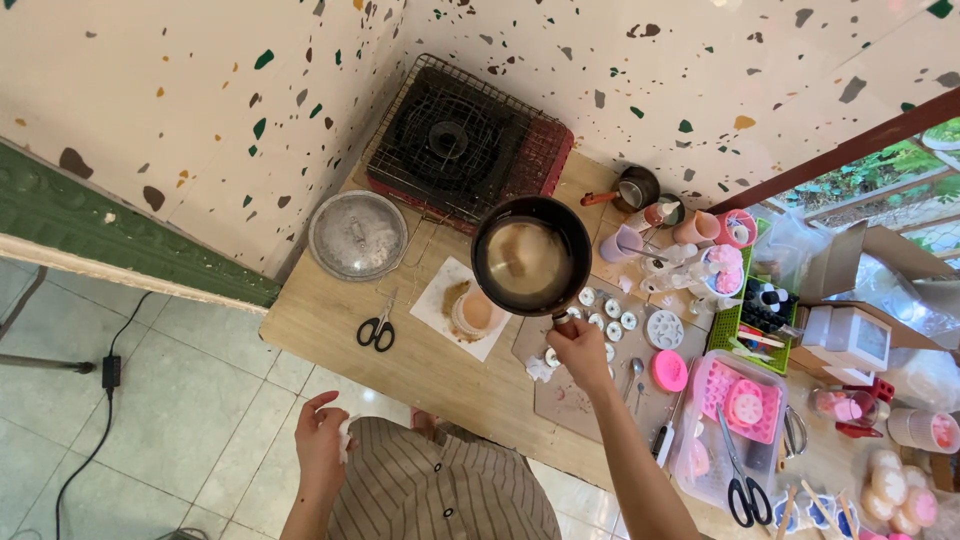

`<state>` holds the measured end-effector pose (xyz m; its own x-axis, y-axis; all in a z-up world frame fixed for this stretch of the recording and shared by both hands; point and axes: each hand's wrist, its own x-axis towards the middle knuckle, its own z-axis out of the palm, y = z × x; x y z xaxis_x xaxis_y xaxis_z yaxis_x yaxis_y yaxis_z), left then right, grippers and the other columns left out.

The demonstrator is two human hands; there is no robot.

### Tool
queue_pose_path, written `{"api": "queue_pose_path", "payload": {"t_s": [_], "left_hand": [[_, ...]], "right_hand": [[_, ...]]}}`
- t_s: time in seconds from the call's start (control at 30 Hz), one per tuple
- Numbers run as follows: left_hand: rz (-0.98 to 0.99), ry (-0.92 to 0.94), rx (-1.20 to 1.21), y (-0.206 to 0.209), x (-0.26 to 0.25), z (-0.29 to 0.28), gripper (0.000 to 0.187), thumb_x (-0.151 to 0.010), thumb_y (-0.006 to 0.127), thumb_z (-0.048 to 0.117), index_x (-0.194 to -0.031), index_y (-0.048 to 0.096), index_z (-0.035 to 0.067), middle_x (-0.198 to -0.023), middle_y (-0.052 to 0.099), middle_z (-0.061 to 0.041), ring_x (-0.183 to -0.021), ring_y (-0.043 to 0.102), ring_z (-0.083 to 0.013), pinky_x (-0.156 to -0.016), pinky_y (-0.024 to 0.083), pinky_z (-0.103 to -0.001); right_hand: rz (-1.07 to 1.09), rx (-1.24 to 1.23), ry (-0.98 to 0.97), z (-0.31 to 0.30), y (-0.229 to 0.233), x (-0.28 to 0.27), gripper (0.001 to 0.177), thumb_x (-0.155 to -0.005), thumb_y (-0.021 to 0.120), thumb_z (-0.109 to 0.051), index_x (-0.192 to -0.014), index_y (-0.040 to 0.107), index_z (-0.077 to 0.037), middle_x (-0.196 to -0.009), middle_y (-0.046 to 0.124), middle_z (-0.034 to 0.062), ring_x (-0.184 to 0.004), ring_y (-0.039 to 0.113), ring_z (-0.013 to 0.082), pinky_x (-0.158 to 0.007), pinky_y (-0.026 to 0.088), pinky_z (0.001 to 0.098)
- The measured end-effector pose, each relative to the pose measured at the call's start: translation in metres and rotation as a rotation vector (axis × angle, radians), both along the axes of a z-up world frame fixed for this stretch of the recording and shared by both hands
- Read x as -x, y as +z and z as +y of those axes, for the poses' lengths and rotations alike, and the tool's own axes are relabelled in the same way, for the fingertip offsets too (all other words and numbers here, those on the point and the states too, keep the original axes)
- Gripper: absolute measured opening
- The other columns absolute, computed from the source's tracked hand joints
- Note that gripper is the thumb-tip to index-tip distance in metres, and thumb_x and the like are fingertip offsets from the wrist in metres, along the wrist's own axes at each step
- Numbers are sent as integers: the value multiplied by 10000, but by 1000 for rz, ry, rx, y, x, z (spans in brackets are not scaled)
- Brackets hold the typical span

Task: Mix wax, fragrance, and dye in a cup and use an electric frother or stirrer.

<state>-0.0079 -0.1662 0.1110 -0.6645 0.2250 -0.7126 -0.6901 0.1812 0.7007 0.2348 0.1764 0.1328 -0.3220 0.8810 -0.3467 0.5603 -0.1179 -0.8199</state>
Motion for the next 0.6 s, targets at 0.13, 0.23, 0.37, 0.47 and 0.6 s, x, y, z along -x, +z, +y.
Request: {"api": "queue_pose_path", "payload": {"t_s": [0.13, 0.23, 0.37, 0.47, 0.6], "left_hand": [[-112, 1, -21, 33, 3, 16, 420, -884, 541, 19, -1303, 514, 39, -959, 688, -81, -666, 680, -165, -567, 533, -344], [-85, -58, -22, 32, 0, 15, 428, -912, 533, 47, -1338, 519, 77, -920, 720, -137, -634, 694, -187, -545, 516, -337], [-6, -151, 96, 16, -1, 12, 355, -959, 583, 115, -1311, 606, 75, -782, 669, -130, -514, 508, -153, -464, 421, -321], [-66, -88, 156, 13, -2, 10, 300, -1018, 606, 254, -1227, 648, 43, -689, 531, -58, -482, 411, -114, -422, 293, -295], [-15, -102, 68, 10, -3, 4, 413, -1045, 499, 344, -1106, 678, -24, -602, 422, -13, -441, 352, -99, -396, 268, -283]], "right_hand": [[100, 62, 71, 22, 18, 15, 137, -785, 706, -85, -725, 661, 29, -569, 580, 13, -497, 508, 93, -459, 382, 293], [110, 136, 54, 38, 25, 28, 141, -783, 720, -69, -725, 645, 35, -564, 543, 24, -478, 469, 102, -446, 333, 303], [164, 179, 103, 65, 22, 52, 152, -798, 711, -73, -725, 621, 26, -562, 526, 6, -474, 461, 87, -441, 347, 291], [110, 170, 176, 80, 21, 74, 167, -818, 694, -95, -721, 609, 12, -548, 548, 12, -464, 477, 89, -439, 349, 286], [174, 215, 200, 101, -7, 99, 128, -816, 693, -107, -744, 629, -23, -558, 539, 5, -457, 456, 89, -420, 318, 283]]}}
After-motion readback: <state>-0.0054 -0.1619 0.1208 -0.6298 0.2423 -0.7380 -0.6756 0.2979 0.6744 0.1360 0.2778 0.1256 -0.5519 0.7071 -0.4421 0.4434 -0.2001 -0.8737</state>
